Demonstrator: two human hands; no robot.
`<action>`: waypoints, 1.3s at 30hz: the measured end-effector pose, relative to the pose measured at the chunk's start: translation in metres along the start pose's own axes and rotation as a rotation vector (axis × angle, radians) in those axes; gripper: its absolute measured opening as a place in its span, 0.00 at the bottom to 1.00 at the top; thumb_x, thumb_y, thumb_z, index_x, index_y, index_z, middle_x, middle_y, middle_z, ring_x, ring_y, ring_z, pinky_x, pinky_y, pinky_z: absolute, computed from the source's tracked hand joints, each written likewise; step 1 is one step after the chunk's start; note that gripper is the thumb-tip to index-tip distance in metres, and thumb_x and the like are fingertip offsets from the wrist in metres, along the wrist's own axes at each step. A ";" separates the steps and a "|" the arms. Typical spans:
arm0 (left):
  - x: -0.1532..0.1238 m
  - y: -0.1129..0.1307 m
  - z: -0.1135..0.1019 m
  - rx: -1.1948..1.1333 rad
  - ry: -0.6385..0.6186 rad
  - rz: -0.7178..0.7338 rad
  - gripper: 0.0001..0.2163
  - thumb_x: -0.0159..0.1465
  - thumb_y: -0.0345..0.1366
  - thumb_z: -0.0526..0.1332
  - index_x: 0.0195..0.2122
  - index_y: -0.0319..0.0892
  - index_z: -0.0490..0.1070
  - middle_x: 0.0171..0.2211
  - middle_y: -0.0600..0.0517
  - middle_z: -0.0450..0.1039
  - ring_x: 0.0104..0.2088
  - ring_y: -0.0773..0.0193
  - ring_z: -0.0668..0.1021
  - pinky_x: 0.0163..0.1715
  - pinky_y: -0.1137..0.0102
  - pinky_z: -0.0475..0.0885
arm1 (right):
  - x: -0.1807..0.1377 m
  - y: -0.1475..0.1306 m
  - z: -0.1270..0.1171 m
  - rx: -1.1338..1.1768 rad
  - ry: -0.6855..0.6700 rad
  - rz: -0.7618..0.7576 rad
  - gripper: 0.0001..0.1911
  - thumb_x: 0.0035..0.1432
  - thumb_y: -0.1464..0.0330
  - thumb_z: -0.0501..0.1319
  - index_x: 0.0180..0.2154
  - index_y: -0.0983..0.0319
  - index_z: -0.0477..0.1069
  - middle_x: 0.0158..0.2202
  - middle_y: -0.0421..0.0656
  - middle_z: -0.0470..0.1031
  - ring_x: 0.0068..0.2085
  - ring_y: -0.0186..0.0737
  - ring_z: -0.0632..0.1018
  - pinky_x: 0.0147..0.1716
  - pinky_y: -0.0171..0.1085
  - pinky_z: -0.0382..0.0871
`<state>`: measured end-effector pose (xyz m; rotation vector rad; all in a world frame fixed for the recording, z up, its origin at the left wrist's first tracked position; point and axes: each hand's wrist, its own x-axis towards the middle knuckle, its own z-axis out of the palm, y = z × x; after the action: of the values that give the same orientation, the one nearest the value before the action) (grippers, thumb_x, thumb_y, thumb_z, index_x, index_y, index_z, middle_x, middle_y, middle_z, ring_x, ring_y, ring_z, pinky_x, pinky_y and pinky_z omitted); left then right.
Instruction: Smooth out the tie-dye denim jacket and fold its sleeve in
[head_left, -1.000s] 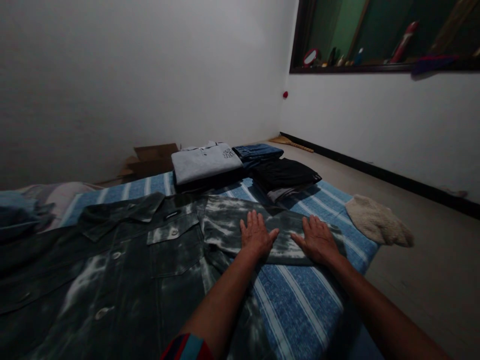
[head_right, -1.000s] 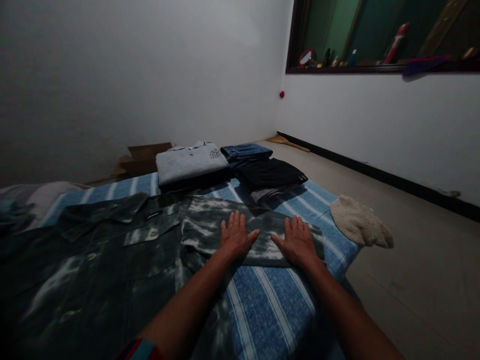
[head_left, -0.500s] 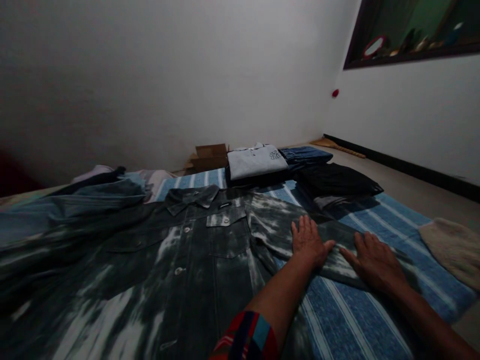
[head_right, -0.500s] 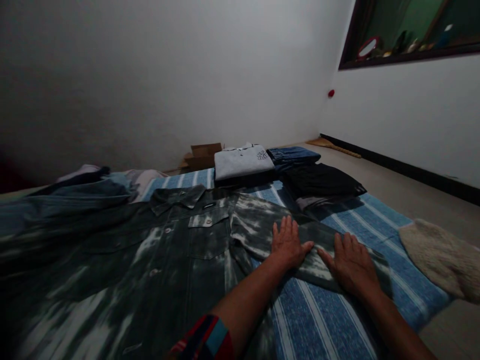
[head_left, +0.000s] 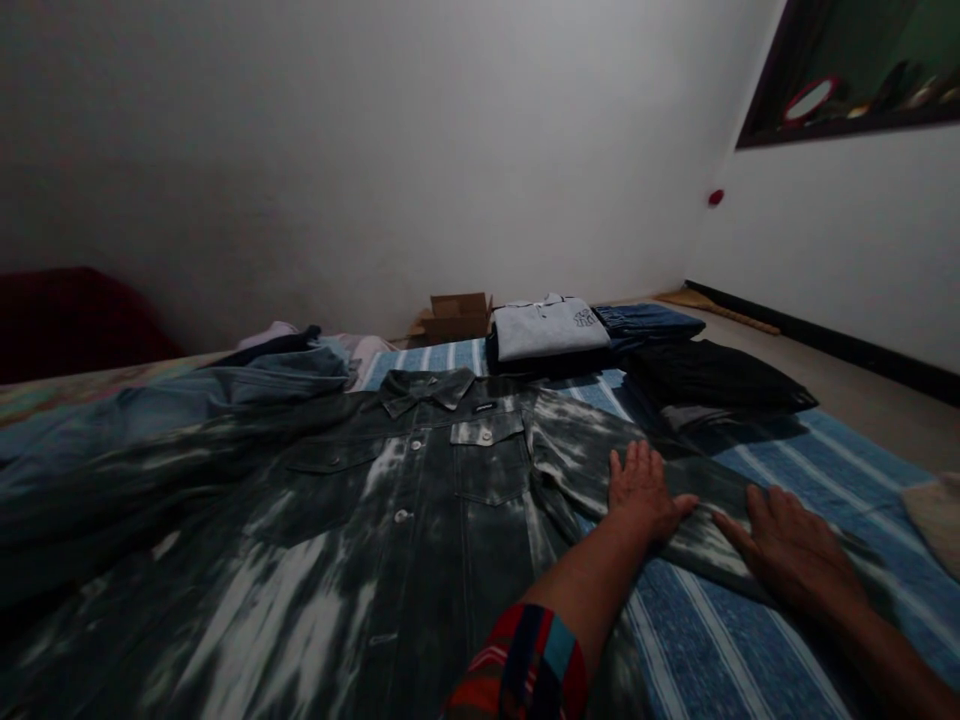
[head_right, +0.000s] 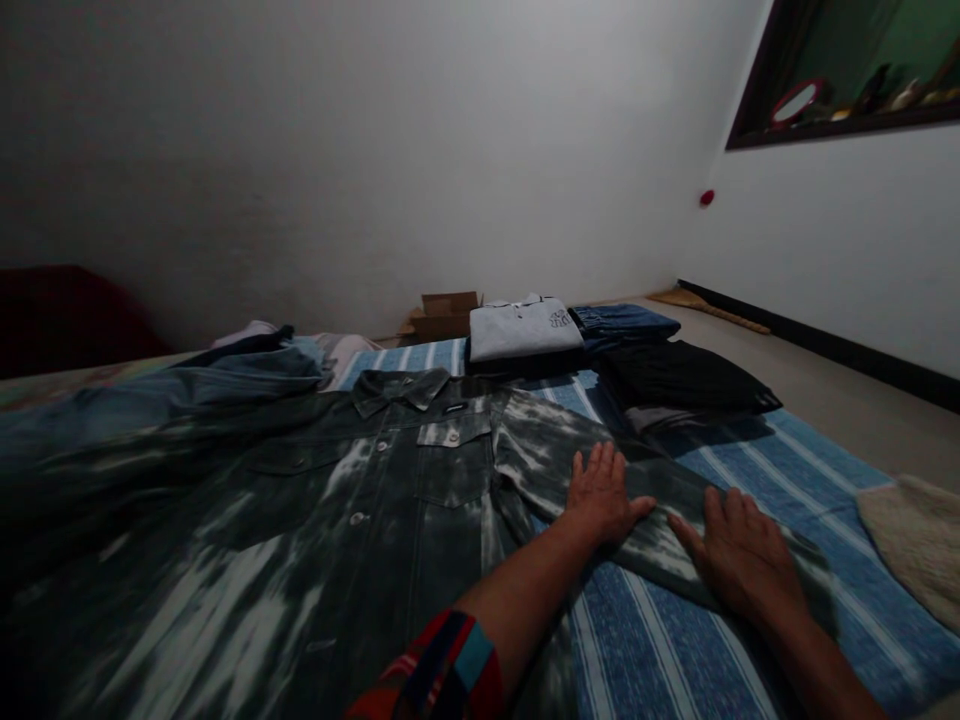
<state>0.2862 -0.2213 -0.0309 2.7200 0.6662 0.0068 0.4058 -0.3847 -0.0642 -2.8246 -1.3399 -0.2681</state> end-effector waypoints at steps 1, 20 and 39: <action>0.000 -0.001 0.001 -0.001 0.008 -0.001 0.40 0.64 0.60 0.40 0.68 0.35 0.44 0.69 0.45 0.36 0.68 0.54 0.40 0.65 0.51 0.37 | 0.000 0.000 -0.001 -0.026 -0.007 -0.011 0.39 0.60 0.46 0.40 0.53 0.72 0.63 0.50 0.62 0.67 0.53 0.60 0.68 0.50 0.51 0.60; -0.002 0.000 -0.004 0.058 0.052 -0.057 0.40 0.63 0.61 0.40 0.67 0.35 0.47 0.69 0.42 0.38 0.68 0.51 0.42 0.64 0.50 0.39 | 0.001 -0.002 0.000 -0.107 -0.021 0.022 0.40 0.61 0.47 0.40 0.58 0.74 0.60 0.56 0.63 0.63 0.58 0.59 0.64 0.55 0.50 0.56; 0.004 -0.003 -0.008 0.090 0.080 -0.058 0.39 0.64 0.60 0.43 0.67 0.35 0.49 0.68 0.41 0.41 0.68 0.50 0.45 0.64 0.50 0.41 | 0.009 0.002 0.000 -0.053 -0.094 0.069 0.43 0.61 0.45 0.43 0.61 0.75 0.55 0.63 0.65 0.54 0.64 0.61 0.55 0.60 0.55 0.47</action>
<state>0.2874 -0.2148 -0.0243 2.7980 0.7865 0.0728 0.4125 -0.3789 -0.0632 -2.9557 -1.2657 -0.1744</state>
